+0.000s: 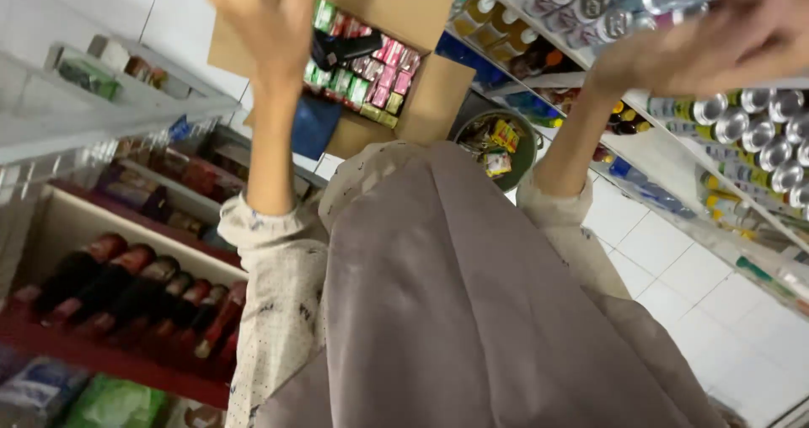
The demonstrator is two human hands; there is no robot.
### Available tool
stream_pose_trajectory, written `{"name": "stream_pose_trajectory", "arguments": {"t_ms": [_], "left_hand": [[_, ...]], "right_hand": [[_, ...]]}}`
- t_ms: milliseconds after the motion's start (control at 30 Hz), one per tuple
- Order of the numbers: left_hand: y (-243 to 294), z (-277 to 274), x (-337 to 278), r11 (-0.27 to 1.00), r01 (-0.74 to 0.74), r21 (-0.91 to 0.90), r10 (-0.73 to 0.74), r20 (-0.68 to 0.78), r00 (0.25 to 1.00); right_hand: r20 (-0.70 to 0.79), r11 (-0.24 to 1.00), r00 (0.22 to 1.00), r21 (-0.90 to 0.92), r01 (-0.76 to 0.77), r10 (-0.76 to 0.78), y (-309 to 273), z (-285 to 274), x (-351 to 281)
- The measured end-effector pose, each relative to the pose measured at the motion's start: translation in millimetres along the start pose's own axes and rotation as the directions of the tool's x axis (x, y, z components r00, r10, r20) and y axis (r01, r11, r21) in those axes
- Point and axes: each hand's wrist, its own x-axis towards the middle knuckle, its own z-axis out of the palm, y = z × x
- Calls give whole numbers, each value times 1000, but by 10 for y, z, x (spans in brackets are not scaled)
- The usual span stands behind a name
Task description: Clean and stock small milk cartons on a shelf.
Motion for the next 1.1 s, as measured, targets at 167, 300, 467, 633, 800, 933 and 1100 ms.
{"name": "stream_pose_trajectory", "arguments": {"t_ms": [167,300,467,633,800,933,1100], "left_hand": [[-275,-1278,-1106,868,480,124,-495,142,857],[-488,-1687,-2089,701,627,340,-686,82,723],[-771,-1027,-2320,770,547,330,-638,380,670],[-1025,155,-2671,927,318,201,-353,758,549],[-1473,1295,-3972,953,-163,254,-126,825,551],[-1450,1434,-3899,943,-250,221,-49,832,552],[-1537,1484,-3798,945,-295,139,2,902,432]], "right_hand": [[240,931,923,133,-339,301,-738,108,-1291],[710,735,387,-269,-623,588,-946,351,-1930],[827,747,215,-319,-584,520,-299,858,-3155],[857,793,167,-355,-495,488,23,1501,-3664],[780,740,2,-594,-317,626,23,1745,-3866],[724,694,21,-651,-309,689,44,1703,-4134],[672,641,-4,-708,-296,741,58,1731,-4156]]}}
